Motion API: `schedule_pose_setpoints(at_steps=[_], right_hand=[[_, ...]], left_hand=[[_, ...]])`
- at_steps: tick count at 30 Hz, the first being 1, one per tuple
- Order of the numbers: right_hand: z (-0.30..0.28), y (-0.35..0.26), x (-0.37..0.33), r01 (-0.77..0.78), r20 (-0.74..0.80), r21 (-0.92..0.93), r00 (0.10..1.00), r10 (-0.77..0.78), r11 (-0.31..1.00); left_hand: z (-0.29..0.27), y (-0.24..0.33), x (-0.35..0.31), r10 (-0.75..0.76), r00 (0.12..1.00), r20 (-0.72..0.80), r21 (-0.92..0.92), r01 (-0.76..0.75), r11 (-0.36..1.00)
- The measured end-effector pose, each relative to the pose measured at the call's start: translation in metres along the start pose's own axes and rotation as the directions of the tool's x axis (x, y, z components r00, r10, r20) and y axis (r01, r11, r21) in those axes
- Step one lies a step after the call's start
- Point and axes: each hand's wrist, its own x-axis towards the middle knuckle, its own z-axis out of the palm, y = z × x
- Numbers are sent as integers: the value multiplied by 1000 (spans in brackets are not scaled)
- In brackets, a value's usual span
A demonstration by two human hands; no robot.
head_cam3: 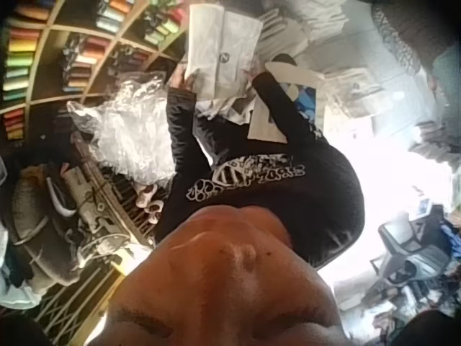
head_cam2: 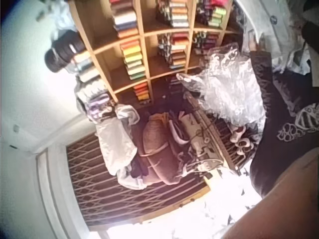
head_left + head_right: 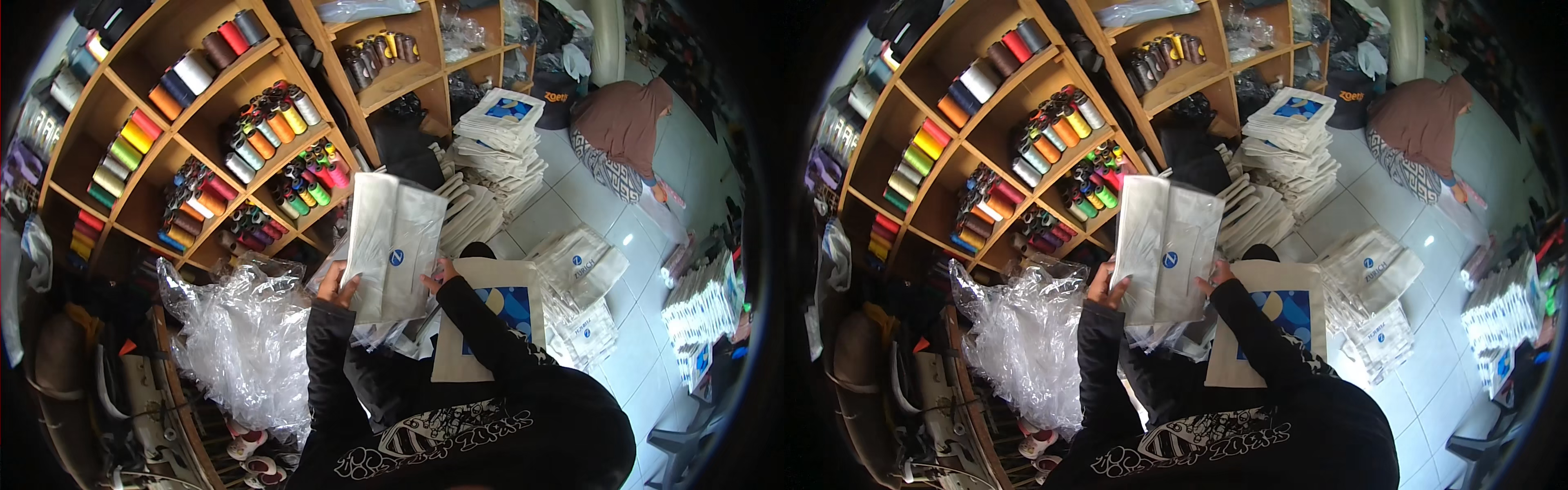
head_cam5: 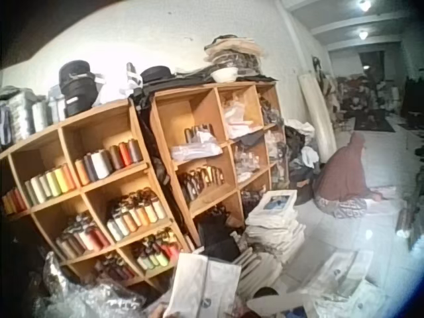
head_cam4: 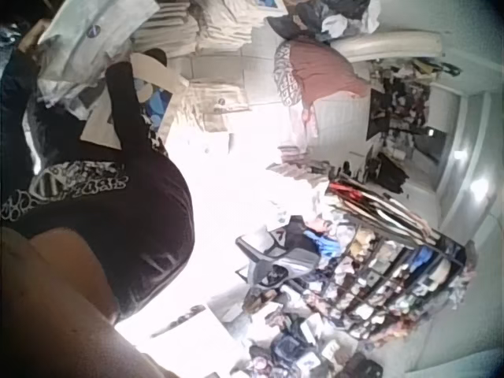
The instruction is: The recorder is packing printed white tote bags into clear plastic sleeves in a textile manufacturing environment.
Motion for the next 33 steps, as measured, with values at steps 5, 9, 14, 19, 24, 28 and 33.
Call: schedule_pose_setpoints(at_steps=[5,9,14,19,24,28,33], right_hand=[[-30,15,-7,198,75,665,942,-328,720],[-104,-39,-71,330,-55,618,923,-380,713],[-182,-92,-140,150,-96,503,988,-118,851],[-256,-65,-207,153,-461,365,887,35,918],[-329,15,-266,186,-925,119,378,41,975],[-395,130,-319,-217,-991,-105,105,-84,970],[-417,314,-371,-822,-859,112,203,470,558]], left_hand=[[11,74,-8,-22,1000,4,67,22,997],[17,84,-8,63,998,-29,58,-61,996],[56,78,6,112,991,68,-139,-102,985],[126,49,16,48,906,422,-375,126,918],[152,18,17,-69,816,574,-281,276,919],[145,-3,11,-225,815,534,-248,406,879],[130,-33,0,-294,809,508,-200,444,874]])
